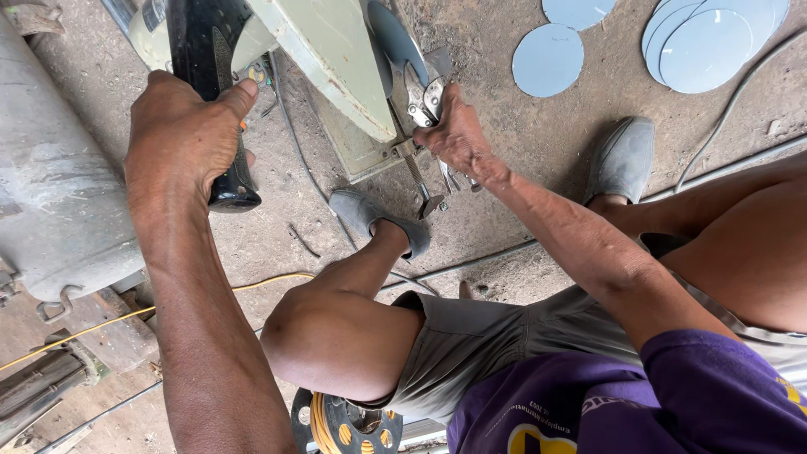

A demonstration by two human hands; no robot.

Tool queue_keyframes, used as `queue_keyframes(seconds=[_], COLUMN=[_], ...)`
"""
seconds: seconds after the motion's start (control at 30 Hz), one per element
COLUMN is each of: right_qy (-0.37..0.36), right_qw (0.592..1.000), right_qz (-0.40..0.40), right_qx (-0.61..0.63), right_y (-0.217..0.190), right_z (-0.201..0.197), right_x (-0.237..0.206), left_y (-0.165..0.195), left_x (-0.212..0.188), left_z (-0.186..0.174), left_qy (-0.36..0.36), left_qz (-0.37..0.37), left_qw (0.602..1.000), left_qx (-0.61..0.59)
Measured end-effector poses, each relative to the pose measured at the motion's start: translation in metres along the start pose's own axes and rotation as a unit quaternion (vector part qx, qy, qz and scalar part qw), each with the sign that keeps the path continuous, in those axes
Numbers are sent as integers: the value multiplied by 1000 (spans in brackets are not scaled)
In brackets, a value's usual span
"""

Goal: The person sits on the floor and uses a bench grinder to smooth the edges of circular metal discs. They hold each disc with pliers, press it against the spinning wheel, and rotate it to grind the perimeter. Finished discs are placed in a pile nearby.

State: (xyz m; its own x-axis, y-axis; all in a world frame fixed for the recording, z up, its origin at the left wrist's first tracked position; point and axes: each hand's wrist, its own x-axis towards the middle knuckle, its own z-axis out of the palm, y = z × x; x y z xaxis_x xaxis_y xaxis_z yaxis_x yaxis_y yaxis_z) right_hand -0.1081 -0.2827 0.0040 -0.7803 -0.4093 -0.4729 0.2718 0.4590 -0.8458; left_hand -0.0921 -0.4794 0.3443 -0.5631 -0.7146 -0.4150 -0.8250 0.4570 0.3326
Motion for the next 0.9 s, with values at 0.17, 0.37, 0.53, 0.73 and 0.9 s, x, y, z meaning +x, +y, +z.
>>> queue_keyframes(seconds=[0.17, 0.37, 0.53, 0.73, 0.9], right_qy=[-38, -69, -95, -30, 22], right_qw=[996, 983, 963, 994, 991], right_qz=[10, 21, 86, 86, 115], right_qx=[-79, -169, -238, -62, 62], right_y=[-7, -13, -9, 23, 37], right_z=[-16, -32, -43, -28, 32], right_x=[-8, -9, -11, -11, 14], left_y=[-2, -5, -5, -4, -2], left_x=[-1, -5, -8, -9, -7], left_z=[1, 2, 3, 3, 3], left_qy=[-1, 10, 12, 7, 5], left_qz=[2, 14, 9, 1, 7], left_qw=[1000, 1000, 1000, 1000, 1000], left_qx=[8, 7, 18, 15, 5])
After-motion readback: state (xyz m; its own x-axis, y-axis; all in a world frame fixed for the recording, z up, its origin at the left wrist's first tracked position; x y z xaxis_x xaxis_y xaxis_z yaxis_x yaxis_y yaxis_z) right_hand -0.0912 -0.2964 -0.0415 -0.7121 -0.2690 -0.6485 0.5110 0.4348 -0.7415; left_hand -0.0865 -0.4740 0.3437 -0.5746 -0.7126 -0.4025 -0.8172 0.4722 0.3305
